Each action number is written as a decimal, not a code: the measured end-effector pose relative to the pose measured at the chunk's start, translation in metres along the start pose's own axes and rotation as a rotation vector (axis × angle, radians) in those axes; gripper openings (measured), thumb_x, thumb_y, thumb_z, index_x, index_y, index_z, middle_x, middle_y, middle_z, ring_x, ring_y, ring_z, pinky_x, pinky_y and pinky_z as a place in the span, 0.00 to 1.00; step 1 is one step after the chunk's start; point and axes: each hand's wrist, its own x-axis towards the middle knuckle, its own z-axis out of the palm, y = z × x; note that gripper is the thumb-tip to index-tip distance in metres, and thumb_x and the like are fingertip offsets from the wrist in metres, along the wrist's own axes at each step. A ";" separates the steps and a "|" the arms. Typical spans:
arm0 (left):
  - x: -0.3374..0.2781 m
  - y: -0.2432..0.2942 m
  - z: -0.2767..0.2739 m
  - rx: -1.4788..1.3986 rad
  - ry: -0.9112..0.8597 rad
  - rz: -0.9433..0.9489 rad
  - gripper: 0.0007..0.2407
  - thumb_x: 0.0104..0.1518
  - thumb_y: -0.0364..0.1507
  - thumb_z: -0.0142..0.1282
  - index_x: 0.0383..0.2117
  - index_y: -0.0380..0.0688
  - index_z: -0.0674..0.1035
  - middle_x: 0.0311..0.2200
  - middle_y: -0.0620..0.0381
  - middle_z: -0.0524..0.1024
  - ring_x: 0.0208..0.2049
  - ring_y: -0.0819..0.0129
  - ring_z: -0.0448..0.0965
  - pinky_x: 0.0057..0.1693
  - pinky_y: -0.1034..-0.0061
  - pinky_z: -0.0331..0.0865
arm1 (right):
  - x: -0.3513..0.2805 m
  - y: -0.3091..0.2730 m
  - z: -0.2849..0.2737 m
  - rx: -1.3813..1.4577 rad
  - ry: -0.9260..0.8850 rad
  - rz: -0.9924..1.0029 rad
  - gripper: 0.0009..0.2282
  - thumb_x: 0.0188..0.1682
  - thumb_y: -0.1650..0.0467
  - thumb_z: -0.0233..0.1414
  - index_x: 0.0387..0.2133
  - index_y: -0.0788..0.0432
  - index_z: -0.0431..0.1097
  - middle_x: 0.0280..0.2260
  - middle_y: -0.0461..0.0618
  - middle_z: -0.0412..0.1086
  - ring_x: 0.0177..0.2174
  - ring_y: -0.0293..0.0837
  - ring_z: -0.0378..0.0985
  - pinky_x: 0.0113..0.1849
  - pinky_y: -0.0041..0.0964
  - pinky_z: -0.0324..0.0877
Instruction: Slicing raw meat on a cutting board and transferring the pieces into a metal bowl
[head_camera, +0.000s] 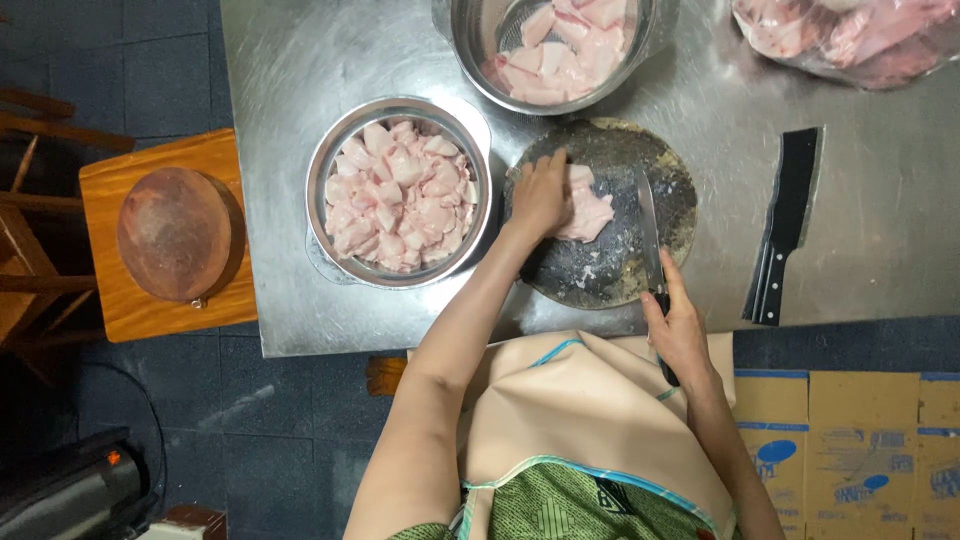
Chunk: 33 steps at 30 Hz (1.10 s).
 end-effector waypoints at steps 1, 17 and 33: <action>-0.003 0.000 0.003 0.000 -0.007 -0.001 0.34 0.46 0.27 0.69 0.63 0.38 0.66 0.49 0.37 0.75 0.54 0.36 0.73 0.56 0.46 0.75 | -0.001 0.003 0.001 0.001 -0.002 0.007 0.28 0.57 0.70 0.48 0.72 0.46 0.52 0.27 0.70 0.75 0.18 0.55 0.78 0.20 0.46 0.72; -0.036 0.035 -0.005 0.142 -0.107 0.034 0.38 0.49 0.37 0.69 0.63 0.29 0.62 0.54 0.40 0.66 0.57 0.42 0.68 0.54 0.43 0.72 | 0.005 -0.007 0.015 -0.438 -0.233 0.052 0.28 0.58 0.65 0.39 0.72 0.28 0.40 0.54 0.73 0.68 0.46 0.76 0.75 0.47 0.71 0.69; -0.003 0.038 0.072 0.453 0.326 0.112 0.13 0.50 0.28 0.61 0.31 0.23 0.78 0.28 0.46 0.69 0.29 0.49 0.78 0.28 0.60 0.79 | 0.062 -0.025 0.038 -0.464 -0.273 -0.016 0.29 0.60 0.68 0.38 0.74 0.33 0.37 0.30 0.76 0.76 0.31 0.72 0.81 0.31 0.60 0.71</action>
